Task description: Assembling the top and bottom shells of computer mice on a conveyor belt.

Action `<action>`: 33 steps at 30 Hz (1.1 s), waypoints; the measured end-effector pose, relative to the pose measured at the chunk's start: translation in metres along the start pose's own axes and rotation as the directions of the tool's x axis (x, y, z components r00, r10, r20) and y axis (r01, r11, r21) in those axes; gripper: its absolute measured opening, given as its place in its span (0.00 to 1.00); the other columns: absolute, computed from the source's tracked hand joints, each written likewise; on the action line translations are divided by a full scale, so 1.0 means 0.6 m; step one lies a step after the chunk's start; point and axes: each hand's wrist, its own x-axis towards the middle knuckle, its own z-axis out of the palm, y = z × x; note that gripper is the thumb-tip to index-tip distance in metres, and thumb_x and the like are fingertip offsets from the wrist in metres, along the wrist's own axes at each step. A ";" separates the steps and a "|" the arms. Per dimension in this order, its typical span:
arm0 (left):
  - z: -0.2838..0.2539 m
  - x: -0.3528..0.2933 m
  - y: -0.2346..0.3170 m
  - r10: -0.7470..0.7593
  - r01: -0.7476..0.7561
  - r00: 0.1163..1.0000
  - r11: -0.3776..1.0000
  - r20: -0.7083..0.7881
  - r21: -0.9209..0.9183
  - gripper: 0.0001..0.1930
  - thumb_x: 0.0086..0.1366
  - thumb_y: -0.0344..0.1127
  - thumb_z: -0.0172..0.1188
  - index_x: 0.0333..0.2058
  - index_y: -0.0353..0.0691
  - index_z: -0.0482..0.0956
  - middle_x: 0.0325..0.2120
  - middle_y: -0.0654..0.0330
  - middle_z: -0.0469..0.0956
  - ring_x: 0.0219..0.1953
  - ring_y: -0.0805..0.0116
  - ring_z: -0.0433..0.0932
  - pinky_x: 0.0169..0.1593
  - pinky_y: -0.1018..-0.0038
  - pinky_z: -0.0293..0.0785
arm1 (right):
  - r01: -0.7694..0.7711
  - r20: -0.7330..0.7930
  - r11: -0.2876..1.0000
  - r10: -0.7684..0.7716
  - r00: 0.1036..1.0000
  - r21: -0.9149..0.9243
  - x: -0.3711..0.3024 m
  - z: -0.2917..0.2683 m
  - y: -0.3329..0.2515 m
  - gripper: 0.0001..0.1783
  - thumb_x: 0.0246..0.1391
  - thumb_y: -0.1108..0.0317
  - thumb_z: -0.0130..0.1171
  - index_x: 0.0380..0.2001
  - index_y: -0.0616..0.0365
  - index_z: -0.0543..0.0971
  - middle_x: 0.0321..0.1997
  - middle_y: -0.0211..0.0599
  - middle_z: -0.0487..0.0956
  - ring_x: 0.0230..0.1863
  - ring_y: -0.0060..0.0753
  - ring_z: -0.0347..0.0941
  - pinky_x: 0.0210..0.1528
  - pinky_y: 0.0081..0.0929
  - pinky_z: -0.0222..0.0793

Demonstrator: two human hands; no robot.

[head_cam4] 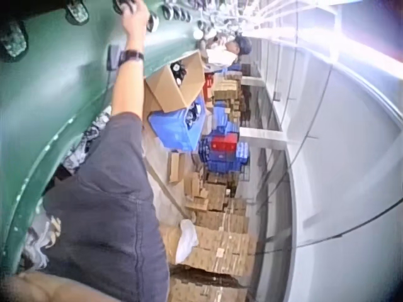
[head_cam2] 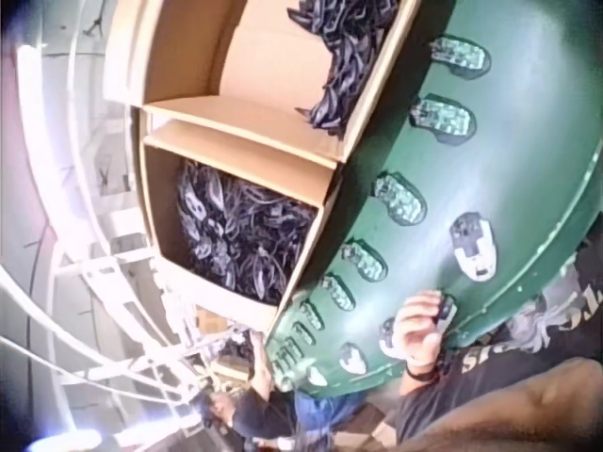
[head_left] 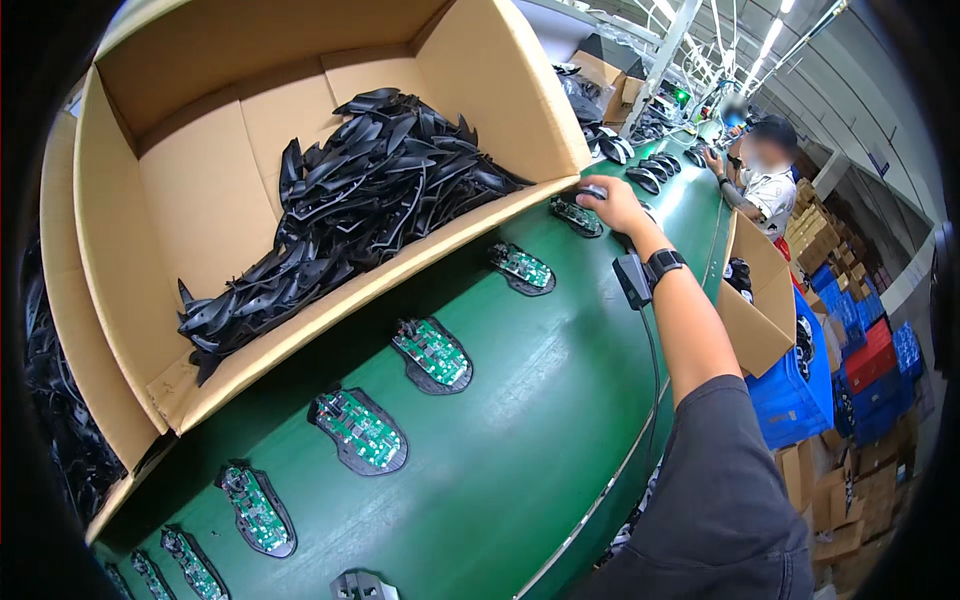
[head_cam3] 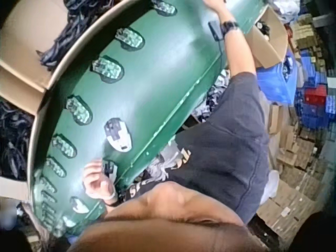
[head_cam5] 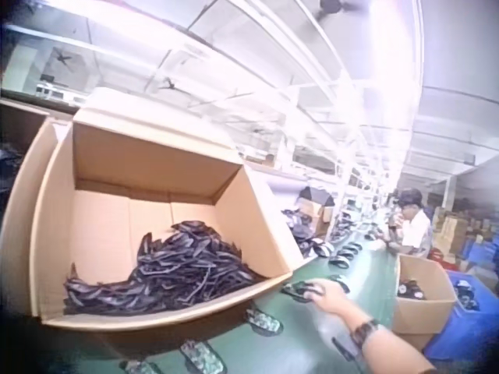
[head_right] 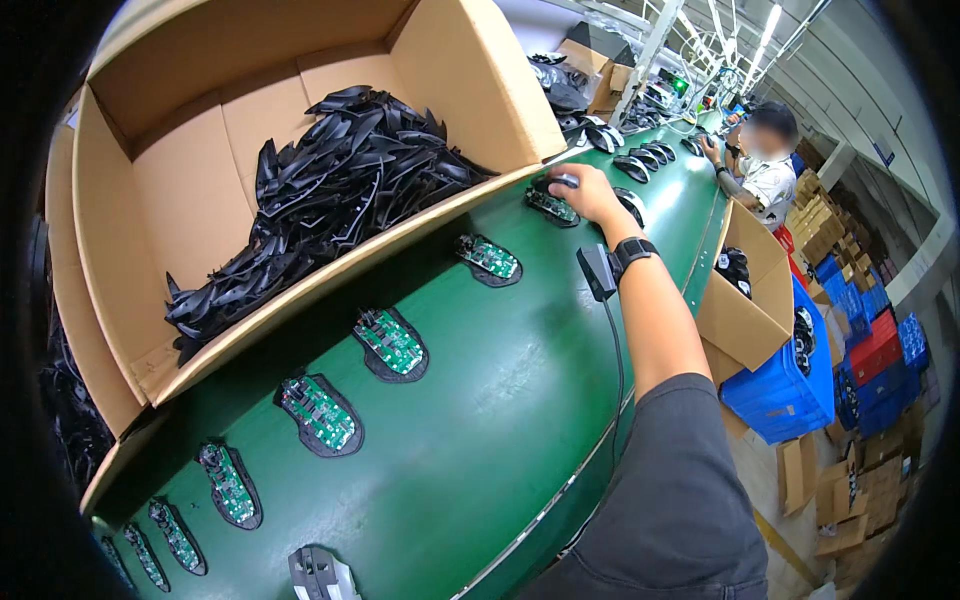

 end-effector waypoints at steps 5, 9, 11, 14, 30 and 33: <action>-0.026 -0.037 0.008 0.110 -0.109 0.993 0.994 -0.037 0.024 0.19 0.58 0.45 0.66 0.39 0.38 0.73 0.31 0.53 0.73 0.35 0.54 0.72 0.40 0.56 0.73 | 0.022 0.066 0.997 -0.017 0.998 -0.080 -0.025 0.025 0.051 0.24 0.50 0.65 0.70 0.53 0.48 0.83 0.53 0.49 0.82 0.54 0.47 0.78 0.60 0.37 0.71; -0.039 -0.062 0.025 0.127 -0.129 0.988 0.991 -0.087 -0.020 0.20 0.59 0.48 0.67 0.38 0.39 0.72 0.29 0.56 0.71 0.34 0.55 0.72 0.39 0.57 0.72 | 0.014 0.133 0.983 0.011 0.991 -0.185 -0.112 -0.006 -0.015 0.27 0.47 0.60 0.72 0.54 0.42 0.83 0.48 0.49 0.79 0.52 0.52 0.77 0.59 0.40 0.71; -0.038 -0.075 0.041 0.130 -0.132 0.983 0.991 -0.130 -0.001 0.19 0.59 0.47 0.67 0.37 0.40 0.72 0.28 0.57 0.70 0.33 0.56 0.71 0.38 0.58 0.71 | 0.011 0.158 0.971 0.028 0.987 -0.241 -0.173 0.008 -0.058 0.28 0.46 0.57 0.72 0.54 0.39 0.83 0.44 0.47 0.77 0.51 0.51 0.76 0.57 0.40 0.71; -0.048 -0.107 0.078 0.125 -0.118 0.978 0.992 -0.168 0.053 0.18 0.60 0.46 0.67 0.37 0.40 0.72 0.29 0.57 0.70 0.33 0.57 0.71 0.38 0.58 0.72 | -0.055 0.038 0.998 0.055 0.998 0.010 -0.253 0.044 -0.099 0.26 0.50 0.59 0.72 0.55 0.42 0.82 0.49 0.44 0.79 0.53 0.49 0.76 0.59 0.40 0.71; -0.012 -0.051 -0.022 -0.216 0.203 0.970 0.973 -0.114 -0.110 0.24 0.67 0.26 0.62 0.60 0.34 0.67 0.55 0.50 0.73 0.56 0.62 0.74 0.61 0.65 0.71 | 0.154 0.261 0.747 -0.407 0.875 0.647 -0.621 0.077 -0.702 0.24 0.49 0.62 0.70 0.48 0.60 0.76 0.48 0.47 0.76 0.47 0.53 0.77 0.50 0.40 0.76; -0.017 -0.037 -0.001 -0.384 0.404 0.905 0.646 0.181 -0.648 0.32 0.77 0.35 0.48 0.74 0.46 0.43 0.64 0.50 0.65 0.66 0.57 0.67 0.65 0.63 0.68 | 0.353 0.145 0.531 -0.684 0.715 0.770 -0.623 0.045 -0.755 0.33 0.46 0.60 0.76 0.54 0.58 0.76 0.57 0.46 0.75 0.54 0.48 0.75 0.55 0.40 0.73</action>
